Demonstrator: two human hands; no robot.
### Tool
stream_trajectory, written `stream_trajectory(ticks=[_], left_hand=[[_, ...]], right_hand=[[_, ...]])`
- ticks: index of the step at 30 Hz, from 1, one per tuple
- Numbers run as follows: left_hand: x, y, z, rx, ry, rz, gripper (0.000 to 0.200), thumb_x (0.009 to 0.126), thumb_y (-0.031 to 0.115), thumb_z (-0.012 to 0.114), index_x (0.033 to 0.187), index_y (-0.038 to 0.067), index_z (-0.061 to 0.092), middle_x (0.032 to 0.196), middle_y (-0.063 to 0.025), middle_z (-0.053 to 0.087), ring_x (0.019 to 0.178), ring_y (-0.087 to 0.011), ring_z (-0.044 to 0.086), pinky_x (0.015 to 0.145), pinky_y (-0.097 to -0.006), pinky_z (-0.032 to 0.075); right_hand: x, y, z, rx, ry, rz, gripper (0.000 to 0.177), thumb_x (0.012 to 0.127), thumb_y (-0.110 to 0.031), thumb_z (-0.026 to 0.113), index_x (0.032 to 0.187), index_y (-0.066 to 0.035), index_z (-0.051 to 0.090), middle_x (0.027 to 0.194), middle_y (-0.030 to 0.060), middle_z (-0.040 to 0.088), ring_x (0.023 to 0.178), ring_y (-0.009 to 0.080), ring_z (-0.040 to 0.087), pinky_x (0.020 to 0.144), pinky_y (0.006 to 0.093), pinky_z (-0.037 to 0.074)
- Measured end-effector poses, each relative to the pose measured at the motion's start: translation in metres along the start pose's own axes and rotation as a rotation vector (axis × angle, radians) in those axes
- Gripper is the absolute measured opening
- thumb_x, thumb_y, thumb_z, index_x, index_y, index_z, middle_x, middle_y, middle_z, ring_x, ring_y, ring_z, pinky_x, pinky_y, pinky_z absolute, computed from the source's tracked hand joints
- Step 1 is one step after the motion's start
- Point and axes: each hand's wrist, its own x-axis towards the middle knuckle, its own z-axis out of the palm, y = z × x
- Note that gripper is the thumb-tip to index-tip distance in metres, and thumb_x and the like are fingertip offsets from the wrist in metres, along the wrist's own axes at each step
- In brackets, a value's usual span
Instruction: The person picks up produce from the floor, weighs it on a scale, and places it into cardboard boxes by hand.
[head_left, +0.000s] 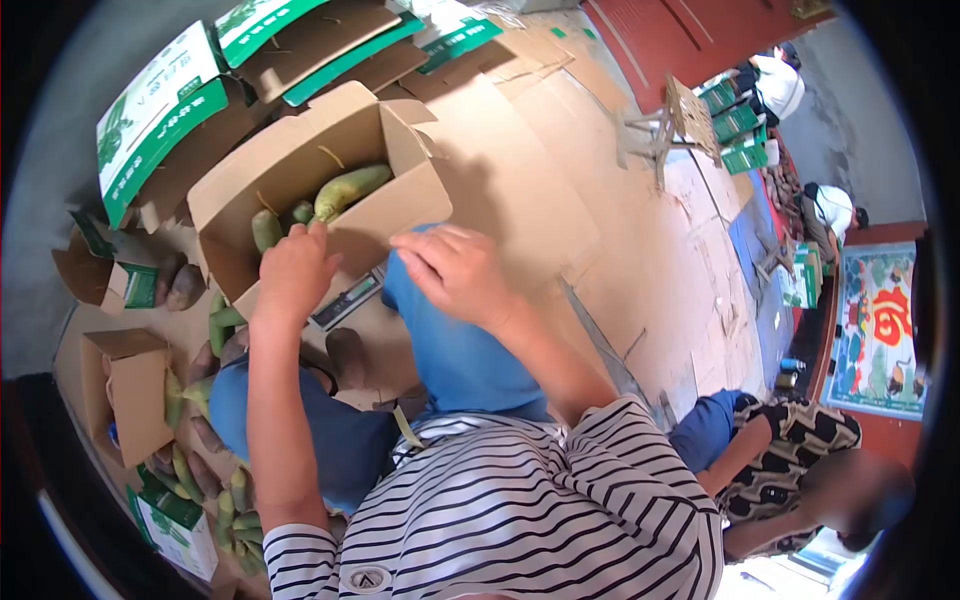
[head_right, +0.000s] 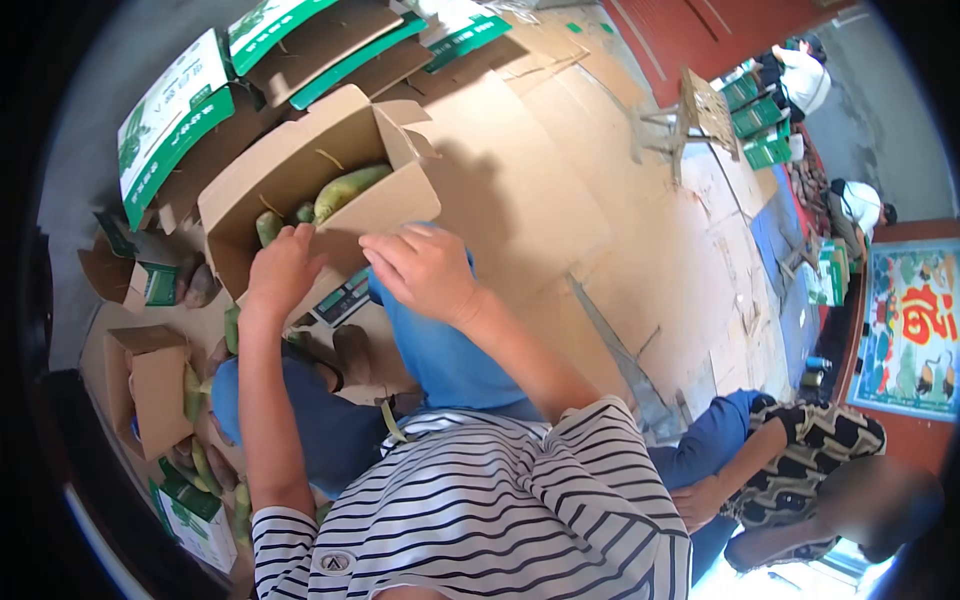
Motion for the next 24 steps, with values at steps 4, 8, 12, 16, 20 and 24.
stream_trajectory(ticks=[4, 8, 12, 16, 20, 24], left_hand=[[0.004, 0.001, 0.003, -0.016, 0.001, 0.023, 0.039, 0.081, 0.022, 0.067, 0.112, 0.004, 0.053, 0.099, -0.0174, 0.060, 0.089, -0.0366, 0.061, 0.075, -0.0444, 0.050], [0.005, 0.001, 0.004, -0.012, -0.007, 0.025, 0.040, 0.081, 0.023, 0.067, 0.113, 0.004, 0.052, 0.100, -0.0176, 0.060, 0.090, -0.0364, 0.061, 0.076, -0.0444, 0.050], [0.004, 0.001, 0.005, -0.006, -0.016, 0.013, 0.041, 0.081, 0.024, 0.067, 0.114, 0.004, 0.052, 0.100, -0.0175, 0.060, 0.090, -0.0360, 0.061, 0.076, -0.0444, 0.050], [0.001, -0.003, 0.005, -0.018, -0.011, 0.024, 0.040, 0.081, 0.023, 0.067, 0.113, 0.004, 0.052, 0.102, -0.0177, 0.060, 0.092, -0.0356, 0.061, 0.077, -0.0444, 0.050], [-0.030, 0.005, -0.044, -0.087, 0.163, -0.005, 0.040, 0.082, 0.016, 0.065, 0.117, 0.003, 0.052, 0.111, -0.0191, 0.057, 0.097, -0.0368, 0.058, 0.081, -0.0422, 0.048], [-0.089, -0.007, -0.095, -0.227, 0.840, 0.022, 0.045, 0.080, 0.006, 0.067, 0.122, 0.001, 0.053, 0.115, -0.0177, 0.058, 0.102, -0.0323, 0.058, 0.087, -0.0387, 0.046]], right_hand=[[-0.012, -0.001, -0.028, -0.068, -0.013, 0.117, 0.013, 0.079, -0.013, 0.065, 0.091, -0.008, 0.064, 0.080, 0.0048, 0.062, 0.073, 0.0219, 0.060, 0.062, 0.0350, 0.049], [-0.025, -0.005, -0.033, -0.162, -0.129, 0.095, 0.022, 0.078, -0.017, 0.067, 0.098, -0.008, 0.063, 0.101, 0.0050, 0.060, 0.095, 0.0235, 0.056, 0.074, 0.0366, 0.049], [-0.033, -0.013, -0.020, -0.226, -0.150, 0.079, 0.033, 0.077, -0.020, 0.067, 0.107, -0.008, 0.061, 0.113, 0.0065, 0.056, 0.107, 0.0267, 0.051, 0.086, 0.0384, 0.046], [-0.033, -0.015, -0.017, -0.218, -0.148, 0.095, 0.035, 0.077, -0.020, 0.067, 0.110, -0.008, 0.060, 0.114, 0.0073, 0.055, 0.109, 0.0277, 0.050, 0.090, 0.0398, 0.043], [-0.030, -0.016, -0.017, -0.206, -0.183, 0.129, 0.032, 0.077, -0.020, 0.067, 0.107, -0.008, 0.061, 0.112, 0.0075, 0.056, 0.108, 0.0278, 0.051, 0.089, 0.0398, 0.044], [-0.018, -0.006, -0.024, -0.219, -0.234, 0.154, 0.027, 0.079, -0.020, 0.066, 0.102, -0.007, 0.062, 0.106, 0.0086, 0.059, 0.102, 0.0280, 0.054, 0.084, 0.0394, 0.045]])
